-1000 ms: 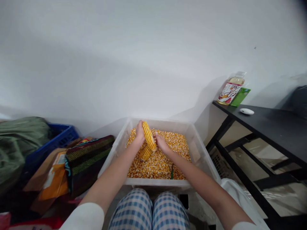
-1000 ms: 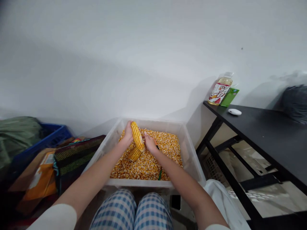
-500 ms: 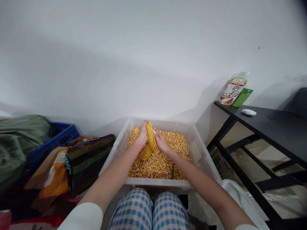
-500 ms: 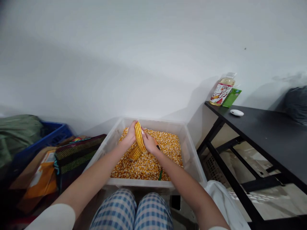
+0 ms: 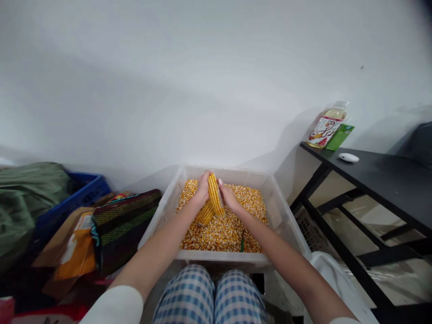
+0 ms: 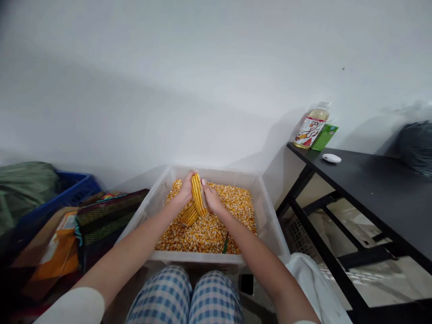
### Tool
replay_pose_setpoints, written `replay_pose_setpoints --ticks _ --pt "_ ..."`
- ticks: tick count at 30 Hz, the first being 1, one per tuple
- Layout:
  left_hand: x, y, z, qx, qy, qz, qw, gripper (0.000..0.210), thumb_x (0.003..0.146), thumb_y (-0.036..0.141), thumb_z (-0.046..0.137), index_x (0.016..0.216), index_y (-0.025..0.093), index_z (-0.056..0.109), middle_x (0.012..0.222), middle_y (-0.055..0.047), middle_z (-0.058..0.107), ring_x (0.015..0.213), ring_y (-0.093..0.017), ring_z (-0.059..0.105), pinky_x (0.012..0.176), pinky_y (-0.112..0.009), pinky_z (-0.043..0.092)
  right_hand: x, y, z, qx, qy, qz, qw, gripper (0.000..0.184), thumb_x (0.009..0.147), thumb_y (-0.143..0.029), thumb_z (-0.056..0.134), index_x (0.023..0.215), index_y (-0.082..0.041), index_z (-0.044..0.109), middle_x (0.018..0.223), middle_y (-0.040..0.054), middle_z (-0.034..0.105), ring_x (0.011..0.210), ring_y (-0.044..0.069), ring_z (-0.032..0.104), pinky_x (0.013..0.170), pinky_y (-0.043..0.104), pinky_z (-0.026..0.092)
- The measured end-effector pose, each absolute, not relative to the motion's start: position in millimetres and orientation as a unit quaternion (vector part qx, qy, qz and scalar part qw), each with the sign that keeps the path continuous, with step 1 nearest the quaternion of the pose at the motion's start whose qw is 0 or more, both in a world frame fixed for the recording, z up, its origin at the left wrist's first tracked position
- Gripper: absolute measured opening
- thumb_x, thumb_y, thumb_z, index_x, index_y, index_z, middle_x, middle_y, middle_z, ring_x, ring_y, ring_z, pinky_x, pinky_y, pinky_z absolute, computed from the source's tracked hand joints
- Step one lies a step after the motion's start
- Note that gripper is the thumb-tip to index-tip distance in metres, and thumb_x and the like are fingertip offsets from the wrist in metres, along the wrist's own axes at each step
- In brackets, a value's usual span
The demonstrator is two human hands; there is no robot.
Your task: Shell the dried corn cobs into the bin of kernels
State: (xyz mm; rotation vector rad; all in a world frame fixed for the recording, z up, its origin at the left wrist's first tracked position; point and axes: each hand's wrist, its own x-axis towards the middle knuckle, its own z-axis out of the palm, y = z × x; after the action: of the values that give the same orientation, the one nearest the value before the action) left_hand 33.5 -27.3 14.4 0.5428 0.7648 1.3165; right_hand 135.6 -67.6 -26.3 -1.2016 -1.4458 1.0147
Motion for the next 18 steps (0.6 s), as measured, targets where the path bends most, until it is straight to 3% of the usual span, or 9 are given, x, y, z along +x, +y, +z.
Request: replay_pose_setpoints --ticks 4,7,13,18 --pt "36.7 -29.0 9.7 0.257 0.346 0.569 0.7 0.02 0.065 0.035 0.059 0.069 0.016 0.056 0.053 -0.003 0.061 0.057 -0.019 0.064 0.06 -0.027 0.05 134.1 -70.6 -26.8 -0.488 -0.606 0.399 0.486 0.058 0.083 -0.067 0.044 0.099 -0.017 0.069 0.095 0.0081 0.071 0.091 0.023 0.064 0.086 0.036 0.047" --pt "39.5 -32.2 7.0 0.256 0.355 0.576 0.69 0.021 0.064 0.036 0.059 0.068 0.016 0.056 0.054 -0.005 0.062 0.057 -0.019 0.064 0.059 -0.028 0.05 132.1 -69.4 -34.7 -0.489 -0.595 0.384 0.51 0.054 0.087 -0.063 0.04 0.107 -0.021 0.067 0.103 0.0076 0.07 0.097 0.023 0.063 0.09 0.036 0.046" --pt "44.2 -36.8 9.9 0.317 0.324 0.587 0.671 0.025 0.06 0.037 0.064 0.07 0.017 0.055 0.054 -0.003 0.062 0.054 -0.017 0.061 0.056 -0.026 0.047 133.2 -63.9 -41.3 -0.547 -0.54 0.365 0.526 0.055 0.09 -0.06 0.034 0.09 -0.017 0.069 0.09 0.0095 0.071 0.088 0.024 0.063 0.087 0.038 0.046" --pt "46.0 -33.4 7.2 0.347 0.325 0.625 0.618 0.024 0.059 0.036 0.066 0.064 0.017 0.052 0.053 0.003 0.056 0.048 -0.012 0.052 0.054 -0.024 0.043 135.4 -67.4 -29.0 -0.483 -0.569 0.382 0.545 0.055 0.087 -0.064 0.038 0.098 -0.019 0.068 0.095 0.0065 0.07 0.089 0.021 0.063 0.086 0.034 0.046"
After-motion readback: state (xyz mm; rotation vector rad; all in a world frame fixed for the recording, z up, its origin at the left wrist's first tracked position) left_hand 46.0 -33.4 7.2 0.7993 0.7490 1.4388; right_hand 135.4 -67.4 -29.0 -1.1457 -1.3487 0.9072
